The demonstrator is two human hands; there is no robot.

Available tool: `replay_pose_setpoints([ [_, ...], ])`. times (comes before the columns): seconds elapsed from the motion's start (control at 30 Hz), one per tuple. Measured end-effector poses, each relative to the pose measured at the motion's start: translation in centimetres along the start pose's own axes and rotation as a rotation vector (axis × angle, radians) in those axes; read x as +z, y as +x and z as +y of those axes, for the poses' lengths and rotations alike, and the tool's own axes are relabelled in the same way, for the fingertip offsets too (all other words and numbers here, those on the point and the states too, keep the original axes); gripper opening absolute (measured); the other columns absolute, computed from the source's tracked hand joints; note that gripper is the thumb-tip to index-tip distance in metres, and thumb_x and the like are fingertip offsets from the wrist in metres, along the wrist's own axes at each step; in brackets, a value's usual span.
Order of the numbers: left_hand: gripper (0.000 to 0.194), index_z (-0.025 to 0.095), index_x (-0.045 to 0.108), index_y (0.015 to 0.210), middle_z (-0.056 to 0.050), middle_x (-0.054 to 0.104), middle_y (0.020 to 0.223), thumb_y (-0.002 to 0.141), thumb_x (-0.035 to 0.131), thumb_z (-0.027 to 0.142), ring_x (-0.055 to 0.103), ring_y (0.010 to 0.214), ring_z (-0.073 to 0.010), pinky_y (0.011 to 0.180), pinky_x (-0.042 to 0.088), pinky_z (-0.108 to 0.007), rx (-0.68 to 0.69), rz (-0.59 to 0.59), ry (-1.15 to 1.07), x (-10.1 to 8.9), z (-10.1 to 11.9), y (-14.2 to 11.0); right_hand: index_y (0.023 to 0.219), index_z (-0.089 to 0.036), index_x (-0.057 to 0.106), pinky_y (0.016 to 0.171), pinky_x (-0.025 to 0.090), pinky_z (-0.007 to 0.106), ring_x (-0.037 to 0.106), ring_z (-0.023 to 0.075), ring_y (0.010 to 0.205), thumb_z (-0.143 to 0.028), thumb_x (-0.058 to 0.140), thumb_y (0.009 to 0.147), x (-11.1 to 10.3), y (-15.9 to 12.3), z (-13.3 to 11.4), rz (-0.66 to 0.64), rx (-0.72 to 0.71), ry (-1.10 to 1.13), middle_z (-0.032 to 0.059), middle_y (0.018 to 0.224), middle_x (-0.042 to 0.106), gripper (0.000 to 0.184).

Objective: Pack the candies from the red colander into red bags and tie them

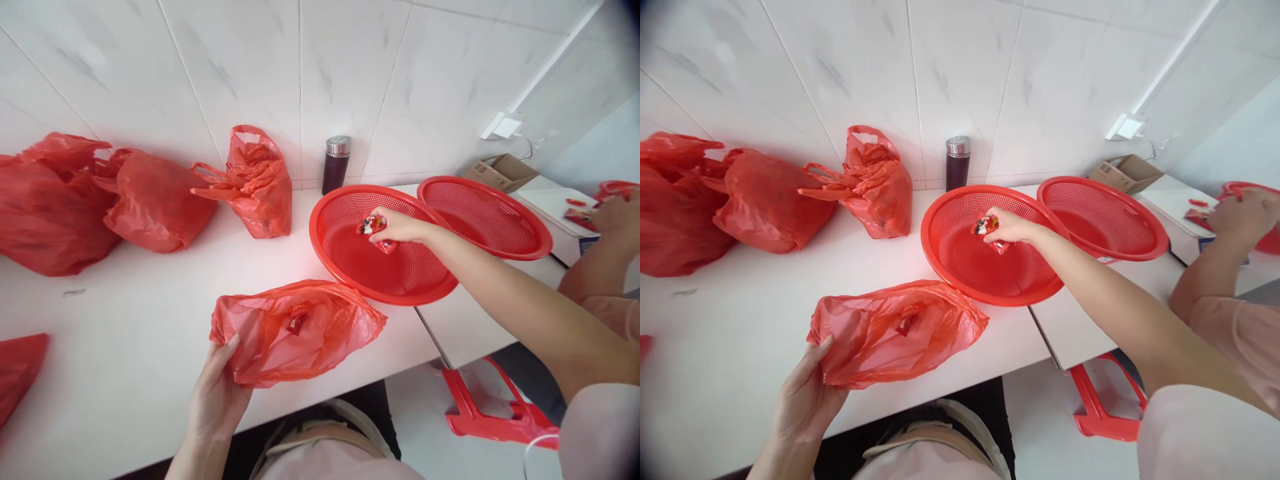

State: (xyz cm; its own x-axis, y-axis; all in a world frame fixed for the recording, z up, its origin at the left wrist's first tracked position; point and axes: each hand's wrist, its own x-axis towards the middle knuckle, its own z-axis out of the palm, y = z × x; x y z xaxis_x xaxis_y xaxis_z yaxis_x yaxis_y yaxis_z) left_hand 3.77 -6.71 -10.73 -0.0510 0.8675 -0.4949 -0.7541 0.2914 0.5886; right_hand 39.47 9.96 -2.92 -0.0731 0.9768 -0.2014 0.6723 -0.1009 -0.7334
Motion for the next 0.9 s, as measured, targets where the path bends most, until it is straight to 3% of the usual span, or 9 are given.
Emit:
replay_pose_setpoints([
  [0.1, 0.039, 0.031, 0.067, 0.115, -0.001, 0.072, 0.109, 0.077, 0.071, 0.019, 0.07, 0.085, -0.0158, 0.07, 0.059, -0.022, 0.012, -0.017, 0.034, 0.6, 0.1, -0.4, 0.117, -0.023, 0.051, 0.057, 0.056, 0.026, 0.065, 0.0154, 0.075, -0.021, 0.075, 0.071, -1.0, -2.0, -2.9, -0.043, -0.102, 0.119, 0.0052, 0.099, 0.065, 0.052],
  [0.17, 0.04, 0.032, 0.067, 0.116, 0.0, 0.072, 0.109, 0.077, 0.071, 0.022, 0.069, 0.086, -0.0156, 0.07, 0.058, -0.022, 0.01, -0.037, 0.055, 0.9, 0.0, -0.3, 0.122, -0.027, 0.049, 0.057, 0.057, 0.026, 0.066, 0.0153, 0.075, -0.027, 0.074, 0.074, 0.0, -4.5, -5.9, -0.183, -0.216, 0.199, 0.0037, 0.104, 0.064, 0.054],
  [0.27, 0.043, 0.033, 0.066, 0.117, 0.0, 0.072, 0.109, 0.075, 0.072, 0.025, 0.07, 0.086, -0.0166, 0.069, 0.058, -0.022, 0.016, -0.067, 0.076, 0.9, -0.4, 0.2, 0.124, -0.03, 0.047, 0.069, 0.06, 0.03, 0.068, 0.0171, 0.088, -0.03, 0.076, 0.072, 4.4, -8.1, -9.6, -0.426, -0.393, 0.254, 0.001, 0.111, 0.064, 0.06],
  [0.33, 0.045, 0.032, 0.066, 0.116, -0.001, 0.073, 0.106, 0.072, 0.075, 0.026, 0.07, 0.085, -0.0184, 0.067, 0.058, -0.023, 0.025, -0.071, 0.109, 1.0, -0.5, 0.4, 0.123, -0.031, 0.049, 0.082, 0.058, 0.032, 0.066, 0.0187, 0.098, -0.031, 0.076, 0.072, 8.4, -9.2, -10.2, -0.556, -0.501, 0.193, -0.0002, 0.113, 0.064, 0.057],
  [0.43, 0.045, 0.03, 0.067, 0.113, -0.002, 0.074, 0.101, 0.07, 0.077, 0.025, 0.07, 0.087, -0.0216, 0.068, 0.058, -0.024, 0.038, -0.034, 0.194, 1.2, -0.3, -0.2, 0.119, -0.032, 0.053, 0.081, 0.055, 0.036, 0.065, 0.0247, 0.1, -0.024, 0.071, 0.074, 13.5, -9.1, -8.5, -0.414, -0.517, -0.171, 0.0026, 0.115, 0.063, 0.049],
  [0.5, 0.043, 0.028, 0.068, 0.11, -0.002, 0.074, 0.1, 0.069, 0.078, 0.026, 0.07, 0.09, -0.0223, 0.069, 0.058, -0.024, 0.063, 0.002, 0.249, 1.2, 0.1, -0.8, 0.123, -0.031, 0.054, 0.078, 0.054, 0.038, 0.064, 0.0292, 0.103, -0.017, 0.067, 0.074, 15.3, -8.4, -7.0, -0.311, -0.5, -0.389, 0.0058, 0.119, 0.06, 0.053],
  [0.6, 0.038, 0.023, 0.07, 0.104, -0.005, 0.074, 0.098, 0.068, 0.079, 0.03, 0.07, 0.086, -0.0213, 0.065, 0.056, -0.021, 0.136, 0.024, 0.323, 0.5, 1.1, -1.2, 0.138, -0.032, 0.043, 0.085, 0.053, 0.044, 0.057, 0.0353, 0.115, -0.016, 0.067, 0.073, 15.6, -7.8, -5.7, -0.362, -0.499, -0.545, 0.0097, 0.129, 0.055, 0.072],
  [0.73, 0.031, 0.021, 0.07, 0.09, -0.001, 0.073, 0.083, 0.064, 0.082, 0.031, 0.067, 0.071, -0.0147, 0.061, 0.054, -0.017, 0.259, 0.06, 0.398, -1.7, 3.0, -0.3, 0.15, -0.031, 0.026, 0.09, 0.051, 0.047, 0.053, 0.035, 0.121, -0.024, 0.067, 0.077, 14.0, -8.9, -6.5, -0.399, -0.451, -0.644, 0.0125, 0.139, 0.049, 0.083],
  [0.9, 0.023, 0.023, 0.067, 0.086, 0.006, 0.068, 0.068, 0.065, 0.078, 0.026, 0.06, 0.061, -0.0108, 0.057, 0.049, -0.016, 0.481, 0.341, 0.687, -3.5, 5.9, 0.1, 0.139, -0.022, 0.047, 0.087, 0.052, 0.041, 0.063, 0.0301, 0.105, -0.032, 0.07, 0.08, 12.2, -12.5, -8.0, -0.356, -0.533, -0.852, 0.0139, 0.119, 0.064, 0.065],
])
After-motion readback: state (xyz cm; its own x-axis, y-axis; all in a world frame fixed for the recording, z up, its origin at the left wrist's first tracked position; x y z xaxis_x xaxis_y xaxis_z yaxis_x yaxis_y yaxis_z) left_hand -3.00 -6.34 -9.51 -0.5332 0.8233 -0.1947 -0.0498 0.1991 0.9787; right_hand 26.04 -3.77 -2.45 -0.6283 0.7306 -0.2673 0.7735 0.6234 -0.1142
